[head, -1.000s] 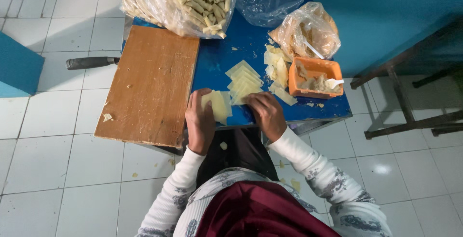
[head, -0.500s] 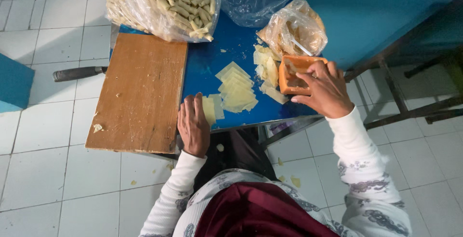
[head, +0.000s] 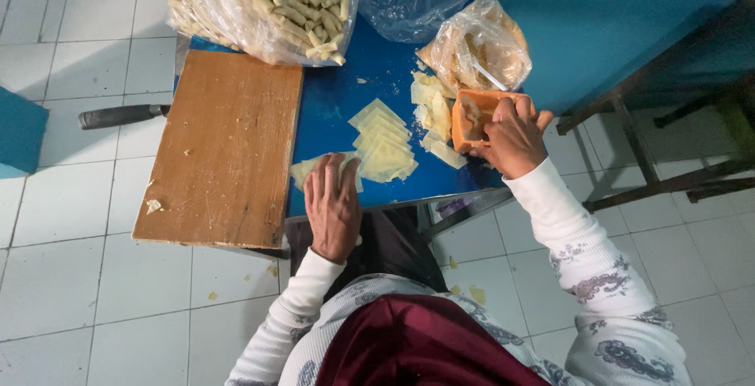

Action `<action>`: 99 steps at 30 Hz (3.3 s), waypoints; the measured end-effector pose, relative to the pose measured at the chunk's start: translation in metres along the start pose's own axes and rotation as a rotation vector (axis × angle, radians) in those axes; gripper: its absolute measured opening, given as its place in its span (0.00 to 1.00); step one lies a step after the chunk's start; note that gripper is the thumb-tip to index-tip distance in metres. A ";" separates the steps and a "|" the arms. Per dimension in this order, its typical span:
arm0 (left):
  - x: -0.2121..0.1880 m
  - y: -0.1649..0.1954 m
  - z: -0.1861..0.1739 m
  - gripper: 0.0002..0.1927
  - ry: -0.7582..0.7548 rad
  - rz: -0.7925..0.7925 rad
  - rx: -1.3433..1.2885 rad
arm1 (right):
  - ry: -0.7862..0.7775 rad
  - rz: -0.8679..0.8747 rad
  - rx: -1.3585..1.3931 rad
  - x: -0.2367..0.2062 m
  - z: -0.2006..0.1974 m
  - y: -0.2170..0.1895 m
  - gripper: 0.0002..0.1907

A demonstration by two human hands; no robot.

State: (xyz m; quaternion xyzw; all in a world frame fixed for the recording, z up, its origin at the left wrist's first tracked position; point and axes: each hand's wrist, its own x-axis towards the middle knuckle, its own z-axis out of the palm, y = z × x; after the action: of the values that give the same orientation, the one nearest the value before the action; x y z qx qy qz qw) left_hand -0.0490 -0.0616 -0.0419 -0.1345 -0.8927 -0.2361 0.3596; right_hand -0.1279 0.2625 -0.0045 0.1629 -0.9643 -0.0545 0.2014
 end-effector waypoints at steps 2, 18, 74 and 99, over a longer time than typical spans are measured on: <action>0.001 0.001 0.005 0.22 -0.032 0.016 -0.023 | 0.024 0.005 0.025 0.000 0.000 -0.001 0.22; 0.012 -0.006 0.024 0.27 -0.240 0.083 0.026 | 0.015 0.078 0.122 0.014 0.001 -0.010 0.27; 0.034 0.015 0.010 0.22 -0.253 0.164 0.050 | -0.034 -0.253 -0.147 0.028 -0.009 -0.107 0.39; 0.025 0.008 0.022 0.19 -0.222 0.209 0.015 | -0.050 0.068 0.283 -0.019 -0.038 0.008 0.13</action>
State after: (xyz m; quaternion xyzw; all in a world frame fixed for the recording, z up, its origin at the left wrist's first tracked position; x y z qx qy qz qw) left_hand -0.0767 -0.0416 -0.0355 -0.2494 -0.9098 -0.1744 0.2821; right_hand -0.0986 0.2746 0.0248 0.1557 -0.9720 0.0848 0.1541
